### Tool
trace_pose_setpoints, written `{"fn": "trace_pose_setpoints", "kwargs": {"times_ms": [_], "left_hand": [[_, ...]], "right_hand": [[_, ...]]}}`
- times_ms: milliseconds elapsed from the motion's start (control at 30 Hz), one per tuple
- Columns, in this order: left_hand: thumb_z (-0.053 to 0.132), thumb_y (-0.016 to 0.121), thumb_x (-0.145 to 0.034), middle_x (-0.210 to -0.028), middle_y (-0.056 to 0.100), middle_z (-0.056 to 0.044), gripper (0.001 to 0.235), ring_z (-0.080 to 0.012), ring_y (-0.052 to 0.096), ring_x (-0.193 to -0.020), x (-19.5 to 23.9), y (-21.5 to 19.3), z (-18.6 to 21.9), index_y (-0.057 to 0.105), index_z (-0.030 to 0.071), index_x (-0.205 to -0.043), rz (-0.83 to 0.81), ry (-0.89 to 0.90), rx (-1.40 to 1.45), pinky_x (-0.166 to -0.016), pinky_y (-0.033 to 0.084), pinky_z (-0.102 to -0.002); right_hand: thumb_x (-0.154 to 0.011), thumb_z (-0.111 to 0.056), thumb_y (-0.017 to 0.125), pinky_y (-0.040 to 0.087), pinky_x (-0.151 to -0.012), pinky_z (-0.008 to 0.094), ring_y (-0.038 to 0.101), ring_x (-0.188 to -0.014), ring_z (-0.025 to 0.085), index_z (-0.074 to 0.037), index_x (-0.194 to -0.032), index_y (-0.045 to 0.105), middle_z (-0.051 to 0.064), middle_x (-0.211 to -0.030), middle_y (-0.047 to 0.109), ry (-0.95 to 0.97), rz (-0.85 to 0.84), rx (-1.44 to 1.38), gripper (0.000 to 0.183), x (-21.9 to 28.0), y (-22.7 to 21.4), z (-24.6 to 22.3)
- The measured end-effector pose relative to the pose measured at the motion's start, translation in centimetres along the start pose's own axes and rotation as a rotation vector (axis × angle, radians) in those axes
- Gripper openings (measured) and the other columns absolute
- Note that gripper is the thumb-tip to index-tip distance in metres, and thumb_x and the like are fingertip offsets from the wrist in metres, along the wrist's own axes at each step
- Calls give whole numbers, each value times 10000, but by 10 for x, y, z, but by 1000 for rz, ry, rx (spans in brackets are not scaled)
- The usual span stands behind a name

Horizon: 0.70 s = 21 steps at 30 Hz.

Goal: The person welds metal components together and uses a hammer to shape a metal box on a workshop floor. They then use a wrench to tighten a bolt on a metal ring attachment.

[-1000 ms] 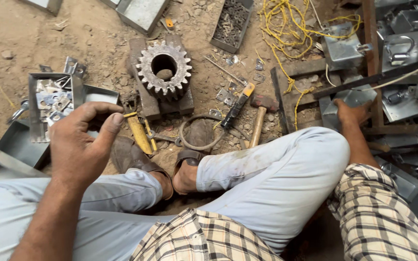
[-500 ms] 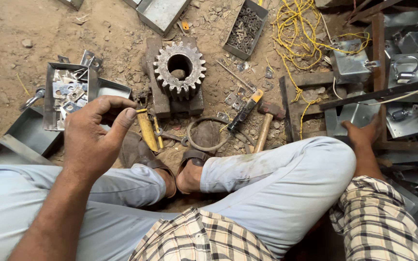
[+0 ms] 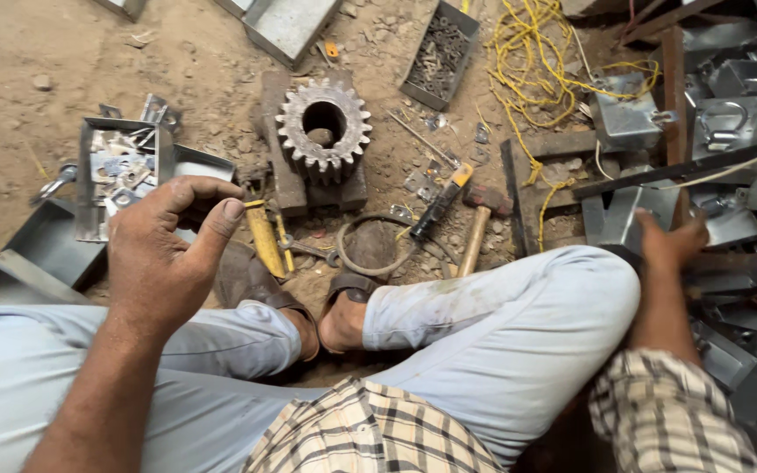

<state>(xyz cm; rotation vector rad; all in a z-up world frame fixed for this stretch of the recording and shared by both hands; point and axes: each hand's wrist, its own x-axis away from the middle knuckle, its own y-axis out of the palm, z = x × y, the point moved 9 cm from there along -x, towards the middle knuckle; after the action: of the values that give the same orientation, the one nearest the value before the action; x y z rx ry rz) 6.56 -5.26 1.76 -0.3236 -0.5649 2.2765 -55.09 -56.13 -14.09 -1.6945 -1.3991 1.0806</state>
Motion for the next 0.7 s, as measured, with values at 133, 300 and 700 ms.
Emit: {"fn": "trace_pose_setpoints", "kwargs": {"times_ms": [133,300,700], "left_hand": [[125,728,-999,-955,757,-38,138,-87,693,-807,1,-18,4,741,40,-1107,72,45,64,-752,550,-239],[119,718,-1032,-933,747,-41,125,-91,688,-811,0,-46,1,743,39,-1125,140,54,85,-746,544,-235],[131,677,-1026,-868,723,-61,86,-141,658,-693,-83,-128,-38,734,70,-1007,310,66,-153,-573,526,-300]], "right_hand": [[-890,-283,890,400,-1197,468,453,-1455,349,-71,-1621,388,211,-1604,407,138,-102,-447,912,24,-13,10],[-952,-162,787,406,-1228,446,498,-1487,329,-28,-1607,374,218,-1596,476,-105,-276,-508,786,93,-53,-96],[-818,-438,729,383,-1120,496,484,-1375,394,-106,-1512,473,230,-1490,514,-1195,-842,89,810,287,-90,-467]]}}
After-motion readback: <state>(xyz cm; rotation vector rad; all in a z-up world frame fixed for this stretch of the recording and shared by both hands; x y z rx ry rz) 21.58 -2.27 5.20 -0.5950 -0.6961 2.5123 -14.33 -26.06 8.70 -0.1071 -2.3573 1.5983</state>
